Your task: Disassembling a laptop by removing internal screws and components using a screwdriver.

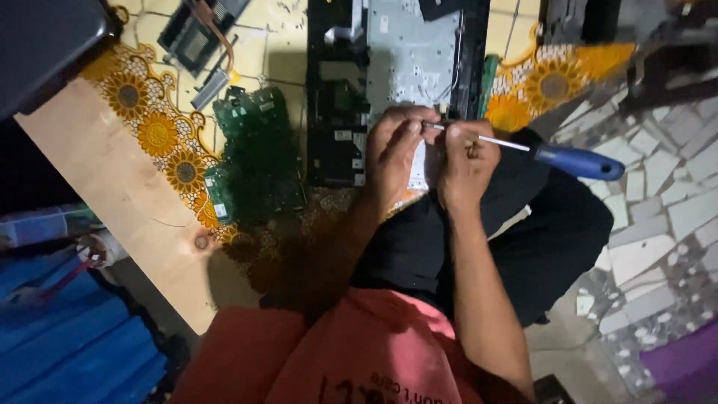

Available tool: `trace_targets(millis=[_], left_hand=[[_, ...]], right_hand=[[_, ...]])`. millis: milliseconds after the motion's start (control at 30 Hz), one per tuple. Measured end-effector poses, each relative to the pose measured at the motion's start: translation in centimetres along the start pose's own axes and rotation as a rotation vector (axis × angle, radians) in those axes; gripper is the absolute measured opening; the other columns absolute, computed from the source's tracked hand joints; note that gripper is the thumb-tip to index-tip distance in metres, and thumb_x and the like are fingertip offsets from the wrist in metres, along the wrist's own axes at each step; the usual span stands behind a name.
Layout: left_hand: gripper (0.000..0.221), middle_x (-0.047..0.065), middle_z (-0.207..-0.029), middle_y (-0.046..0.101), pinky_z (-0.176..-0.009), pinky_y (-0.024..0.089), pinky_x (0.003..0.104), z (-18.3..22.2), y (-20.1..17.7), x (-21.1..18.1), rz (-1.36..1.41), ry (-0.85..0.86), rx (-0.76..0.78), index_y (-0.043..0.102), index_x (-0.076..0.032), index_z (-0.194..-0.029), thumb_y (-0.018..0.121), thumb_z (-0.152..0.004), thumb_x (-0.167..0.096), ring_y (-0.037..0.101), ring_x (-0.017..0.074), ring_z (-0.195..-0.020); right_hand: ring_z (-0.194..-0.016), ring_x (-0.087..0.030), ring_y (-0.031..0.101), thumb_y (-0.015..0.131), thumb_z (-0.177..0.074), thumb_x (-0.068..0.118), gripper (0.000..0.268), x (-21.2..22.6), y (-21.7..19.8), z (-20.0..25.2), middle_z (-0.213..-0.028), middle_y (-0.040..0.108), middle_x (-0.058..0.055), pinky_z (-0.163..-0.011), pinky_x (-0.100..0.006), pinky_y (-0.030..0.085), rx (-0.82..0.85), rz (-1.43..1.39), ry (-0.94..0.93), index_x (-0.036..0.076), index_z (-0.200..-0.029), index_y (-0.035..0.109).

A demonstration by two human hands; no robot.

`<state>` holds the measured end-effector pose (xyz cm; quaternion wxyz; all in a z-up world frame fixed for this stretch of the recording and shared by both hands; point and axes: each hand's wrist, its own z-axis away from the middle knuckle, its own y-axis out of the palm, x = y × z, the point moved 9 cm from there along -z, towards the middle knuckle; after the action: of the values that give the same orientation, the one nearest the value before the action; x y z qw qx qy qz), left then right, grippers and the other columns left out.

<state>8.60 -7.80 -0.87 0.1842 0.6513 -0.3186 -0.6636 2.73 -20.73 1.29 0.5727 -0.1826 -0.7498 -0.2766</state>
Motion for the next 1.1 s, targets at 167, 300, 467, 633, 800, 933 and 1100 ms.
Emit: trace_targets(millis=[167,300,467,633,800,933,1100], left_hand=[[0.017,0.024,-0.108,0.065,-0.081,0.052,0.031,0.3,0.5,-0.7,-0.033,0.05,0.013,0.061,0.004,-0.111,0.06,-0.1,-0.009,0.065,0.0245,-0.094],[0.013,0.023,-0.109,0.066,-0.081,0.052,0.033,0.0,0.2,-0.6,-0.053,0.062,0.016,0.06,0.002,-0.109,0.059,-0.101,-0.008,0.065,0.0254,-0.097],[0.011,0.021,-0.109,0.066,-0.082,0.051,0.031,0.1,0.3,-0.9,-0.076,0.069,0.05,0.058,0.0,-0.11,0.058,-0.102,-0.008,0.065,0.0235,-0.097],[0.011,0.021,-0.11,0.066,-0.082,0.052,0.032,0.0,0.4,-0.7,-0.084,0.07,0.074,0.058,-0.001,-0.111,0.057,-0.102,-0.008,0.067,0.024,-0.098],[0.009,0.02,-0.108,0.067,-0.082,0.051,0.031,0.0,0.5,-0.9,-0.09,0.065,0.067,0.058,-0.002,-0.11,0.056,-0.103,-0.008,0.068,0.0232,-0.095],[0.011,0.023,-0.108,0.067,-0.081,0.052,0.031,0.2,0.3,0.0,-0.073,0.06,0.057,0.057,-0.001,-0.11,0.057,-0.102,-0.009,0.069,0.028,-0.097],[0.016,0.027,-0.104,0.067,-0.079,0.055,0.039,0.7,-1.4,0.1,0.072,0.042,-0.086,0.054,0.0,-0.11,0.057,-0.103,-0.013,0.071,0.0301,-0.087]], right_hand=[[-0.065,-0.009,0.048,0.067,-0.099,0.009,0.012,0.2,0.2,-0.1,-0.064,0.053,-0.004,-0.06,-0.026,0.035,0.023,-0.018,-0.019,-0.001,-0.092,0.065],[-0.062,-0.009,0.046,0.066,-0.098,0.007,0.012,0.3,0.3,-0.4,-0.061,0.055,-0.007,-0.058,-0.026,0.035,0.029,-0.004,-0.033,-0.002,-0.09,0.066],[-0.065,-0.01,0.051,0.064,-0.099,0.008,0.014,1.0,1.0,-0.2,-0.062,0.058,-0.011,-0.059,-0.026,0.038,0.042,-0.032,-0.041,-0.003,-0.092,0.066],[-0.069,-0.011,0.053,0.064,-0.099,0.007,0.013,1.4,1.2,-0.3,-0.064,0.059,-0.012,-0.059,-0.027,0.038,0.043,-0.041,-0.049,-0.005,-0.093,0.065],[-0.062,-0.011,0.052,0.064,-0.099,0.009,0.015,-0.2,0.3,-0.3,-0.063,0.059,-0.015,-0.056,-0.026,0.036,0.039,-0.041,-0.046,-0.006,-0.094,0.065],[-0.067,-0.012,0.054,0.066,-0.098,0.009,0.014,0.2,0.0,-0.2,-0.065,0.06,-0.017,-0.056,-0.026,0.036,0.042,-0.016,-0.061,-0.004,-0.093,0.067],[-0.061,-0.012,0.05,0.066,-0.1,0.015,0.02,-0.7,-0.1,-0.2,-0.069,0.062,-0.018,-0.057,-0.028,0.036,0.071,-0.056,0.003,-0.003,-0.095,0.063]])
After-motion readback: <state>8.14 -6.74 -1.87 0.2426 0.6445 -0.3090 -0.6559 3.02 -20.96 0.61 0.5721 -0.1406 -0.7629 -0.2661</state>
